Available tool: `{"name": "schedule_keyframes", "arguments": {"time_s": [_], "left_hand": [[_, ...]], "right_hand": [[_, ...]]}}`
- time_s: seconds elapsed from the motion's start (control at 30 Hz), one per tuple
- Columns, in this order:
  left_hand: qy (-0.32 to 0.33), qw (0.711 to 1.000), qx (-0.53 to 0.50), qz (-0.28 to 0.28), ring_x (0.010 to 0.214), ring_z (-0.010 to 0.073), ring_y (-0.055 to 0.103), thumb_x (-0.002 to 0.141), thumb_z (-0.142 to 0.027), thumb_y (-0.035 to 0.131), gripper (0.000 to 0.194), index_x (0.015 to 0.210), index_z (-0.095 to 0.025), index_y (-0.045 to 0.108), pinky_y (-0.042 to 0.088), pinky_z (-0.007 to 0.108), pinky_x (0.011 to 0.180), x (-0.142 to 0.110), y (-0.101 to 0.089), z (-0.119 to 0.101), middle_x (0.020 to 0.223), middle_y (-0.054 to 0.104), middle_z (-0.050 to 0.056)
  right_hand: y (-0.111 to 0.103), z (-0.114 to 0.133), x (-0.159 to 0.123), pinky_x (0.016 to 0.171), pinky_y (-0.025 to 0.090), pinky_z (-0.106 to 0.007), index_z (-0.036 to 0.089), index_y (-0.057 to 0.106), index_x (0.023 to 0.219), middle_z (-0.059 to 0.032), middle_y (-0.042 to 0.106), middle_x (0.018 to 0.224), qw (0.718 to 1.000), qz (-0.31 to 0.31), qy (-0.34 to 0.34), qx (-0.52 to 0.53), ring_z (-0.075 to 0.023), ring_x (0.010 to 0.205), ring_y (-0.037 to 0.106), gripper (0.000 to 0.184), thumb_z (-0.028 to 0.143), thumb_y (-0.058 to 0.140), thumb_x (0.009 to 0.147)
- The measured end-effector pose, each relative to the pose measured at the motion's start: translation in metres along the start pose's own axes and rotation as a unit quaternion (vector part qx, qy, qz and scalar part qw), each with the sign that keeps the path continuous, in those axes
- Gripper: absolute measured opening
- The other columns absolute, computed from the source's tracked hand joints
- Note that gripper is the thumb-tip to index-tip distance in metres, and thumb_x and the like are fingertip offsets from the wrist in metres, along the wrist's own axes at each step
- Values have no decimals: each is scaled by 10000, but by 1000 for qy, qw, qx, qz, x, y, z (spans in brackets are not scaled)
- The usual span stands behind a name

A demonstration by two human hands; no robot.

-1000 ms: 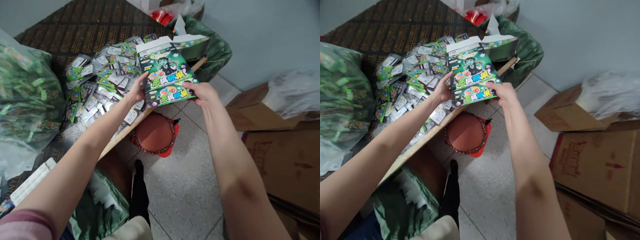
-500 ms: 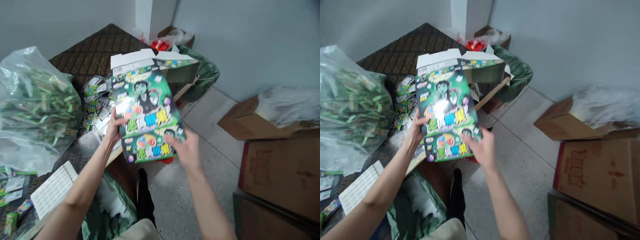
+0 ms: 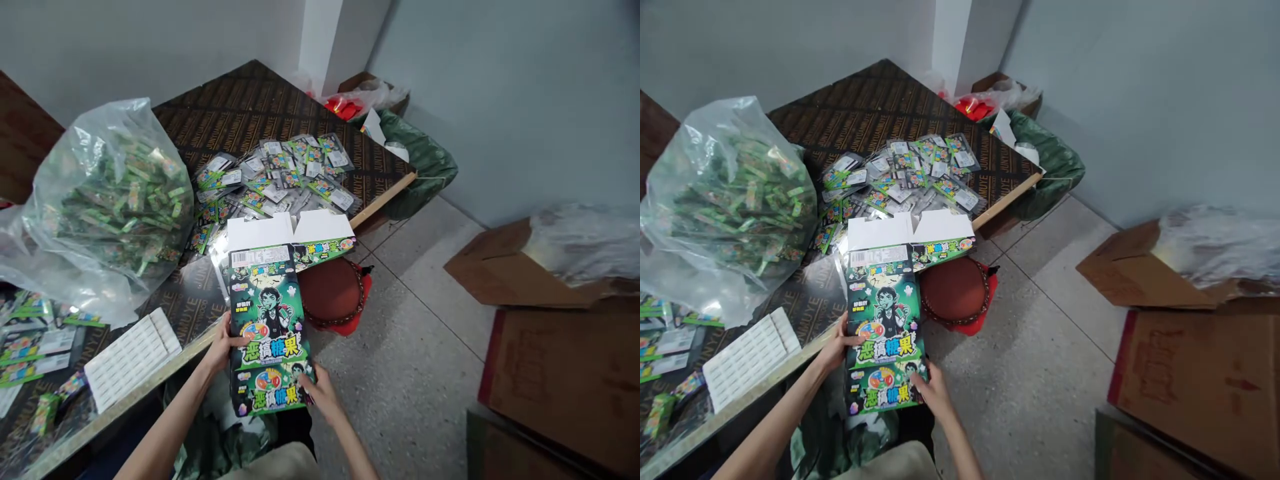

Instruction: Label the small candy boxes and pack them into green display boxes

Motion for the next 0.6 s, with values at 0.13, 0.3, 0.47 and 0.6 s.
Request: {"name": "schedule_keyframes", "arguments": {"time_s": [0.13,0.3,0.47,0.6], "left_hand": [[-4,1000,2,9,889,290,702,488,-202,876,751,1137,-229,498,575,385,767,9,-2,-1,1034,701,74],[54,996,67,-15,886,266,696,484,-225,899,802,1164,-200,475,565,404,805,14,5,-10,1061,693,98],[153,983,102,-9,1003,276,664,478,-238,902,827,1186,-190,476,544,388,871,-6,22,-30,1127,671,91],[194,979,52,29,1033,275,654,463,-206,903,860,1215,-208,486,528,378,904,-29,39,-59,1163,661,77]], "right_hand": [[-26,23,65,861,522,-519,386,667,1086,-43,697,1152,996,6,30,81,-302,1039,670,590,783,470,697],[-3,73,155,759,551,-419,266,603,1124,-67,719,991,973,-18,38,227,-245,878,690,705,773,572,635],[28,112,155,824,524,-349,249,599,1100,9,710,988,955,-93,-25,280,-201,910,659,641,355,823,508],[27,189,107,905,489,-360,221,629,1100,-23,684,1094,954,-75,-140,255,-206,1007,627,568,325,784,563]]}}
Point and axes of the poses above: each hand's wrist, its own x-axis towards the middle knuckle, its own y-axis out of the palm, z = x × y, the point moved 3 cm from there along x, towards the middle knuckle
